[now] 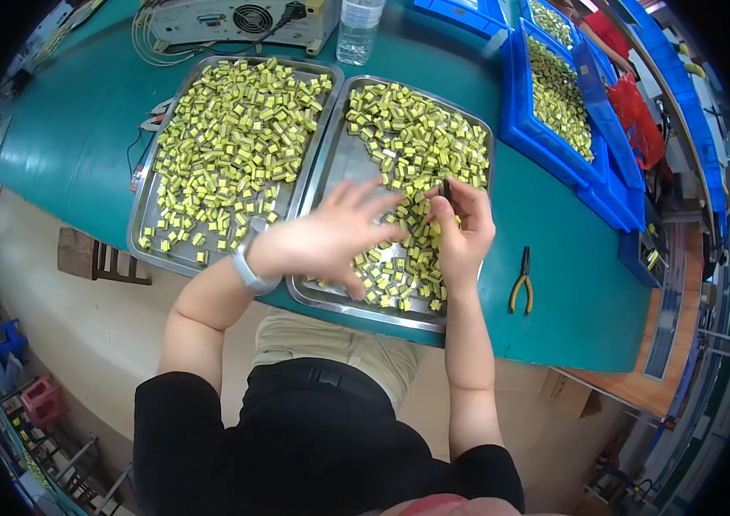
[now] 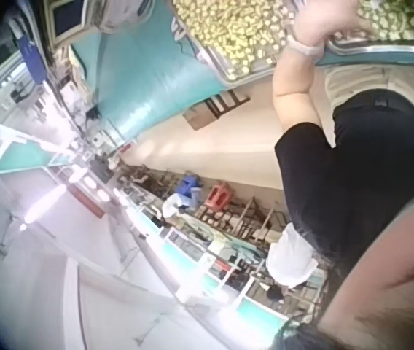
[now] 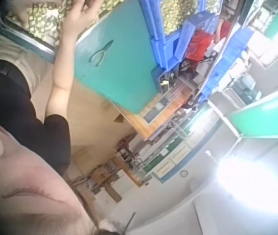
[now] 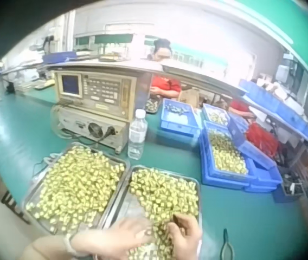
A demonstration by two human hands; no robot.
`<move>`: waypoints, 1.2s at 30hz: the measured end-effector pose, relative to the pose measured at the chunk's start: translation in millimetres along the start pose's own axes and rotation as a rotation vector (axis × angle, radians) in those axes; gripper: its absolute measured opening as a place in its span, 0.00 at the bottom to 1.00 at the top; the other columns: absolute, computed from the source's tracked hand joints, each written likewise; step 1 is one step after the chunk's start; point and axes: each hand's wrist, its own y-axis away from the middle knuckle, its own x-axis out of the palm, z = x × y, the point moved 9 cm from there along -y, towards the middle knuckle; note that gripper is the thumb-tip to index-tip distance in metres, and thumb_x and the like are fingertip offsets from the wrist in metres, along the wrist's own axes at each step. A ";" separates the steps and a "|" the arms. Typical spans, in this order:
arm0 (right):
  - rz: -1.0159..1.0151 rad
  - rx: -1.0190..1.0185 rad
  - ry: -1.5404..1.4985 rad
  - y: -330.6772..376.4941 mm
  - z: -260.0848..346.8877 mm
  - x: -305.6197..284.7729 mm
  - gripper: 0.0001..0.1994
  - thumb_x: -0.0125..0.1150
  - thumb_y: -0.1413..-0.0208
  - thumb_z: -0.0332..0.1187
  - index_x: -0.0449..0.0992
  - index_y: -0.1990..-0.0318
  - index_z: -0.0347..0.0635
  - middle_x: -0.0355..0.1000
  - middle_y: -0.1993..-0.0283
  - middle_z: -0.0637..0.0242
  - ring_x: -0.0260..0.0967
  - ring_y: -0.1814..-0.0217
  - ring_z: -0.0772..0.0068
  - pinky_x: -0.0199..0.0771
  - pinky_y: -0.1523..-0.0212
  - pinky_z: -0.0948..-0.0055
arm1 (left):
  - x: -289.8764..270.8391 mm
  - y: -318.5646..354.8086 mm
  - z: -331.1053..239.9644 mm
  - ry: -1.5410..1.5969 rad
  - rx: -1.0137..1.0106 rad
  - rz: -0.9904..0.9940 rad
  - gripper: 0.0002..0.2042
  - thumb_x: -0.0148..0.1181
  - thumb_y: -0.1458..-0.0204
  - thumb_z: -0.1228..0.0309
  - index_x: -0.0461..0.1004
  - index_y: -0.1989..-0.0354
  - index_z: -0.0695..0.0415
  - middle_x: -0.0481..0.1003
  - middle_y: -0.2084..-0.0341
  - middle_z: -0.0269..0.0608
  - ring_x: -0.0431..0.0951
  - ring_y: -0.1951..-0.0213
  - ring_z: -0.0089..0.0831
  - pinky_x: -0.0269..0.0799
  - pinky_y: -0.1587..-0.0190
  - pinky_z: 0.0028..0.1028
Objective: Inspecting and sorting small yellow electronic components on metal trays.
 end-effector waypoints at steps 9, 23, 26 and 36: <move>-0.004 0.025 -0.030 -0.4 -6.8 1.5 0.13 0.60 0.42 0.24 0.69 0.51 0.33 0.76 0.61 0.58 0.72 0.67 0.76 0.73 0.66 0.78 | 46.1 -6.5 -24.1 -0.026 0.131 0.092 0.42 0.72 0.64 0.61 0.58 0.36 0.48 0.45 0.31 0.53 0.41 0.29 0.56 0.49 0.36 0.61; -0.026 0.066 -0.137 -2.0 -10.7 -3.3 0.13 0.61 0.42 0.25 0.69 0.52 0.33 0.77 0.62 0.59 0.72 0.68 0.77 0.72 0.66 0.79 | -20.7 -1.6 24.7 -0.157 0.076 -0.136 0.44 0.75 0.70 0.63 0.61 0.38 0.48 0.54 0.35 0.49 0.52 0.33 0.53 0.54 0.36 0.51; -0.025 0.068 -0.135 -1.4 -9.7 -3.1 0.13 0.61 0.42 0.25 0.69 0.51 0.33 0.77 0.62 0.59 0.72 0.68 0.77 0.72 0.66 0.79 | -14.0 27.7 25.8 -0.040 -0.073 0.043 0.50 0.77 0.71 0.60 0.56 0.33 0.46 0.49 0.32 0.52 0.49 0.32 0.56 0.51 0.35 0.53; -0.003 0.085 -0.162 -0.3 -12.6 -1.0 0.14 0.61 0.43 0.24 0.69 0.51 0.33 0.77 0.61 0.59 0.72 0.67 0.76 0.72 0.65 0.79 | 7.3 22.8 38.8 -0.184 -0.080 -0.095 0.48 0.74 0.66 0.59 0.55 0.32 0.42 0.53 0.33 0.50 0.54 0.34 0.54 0.55 0.36 0.49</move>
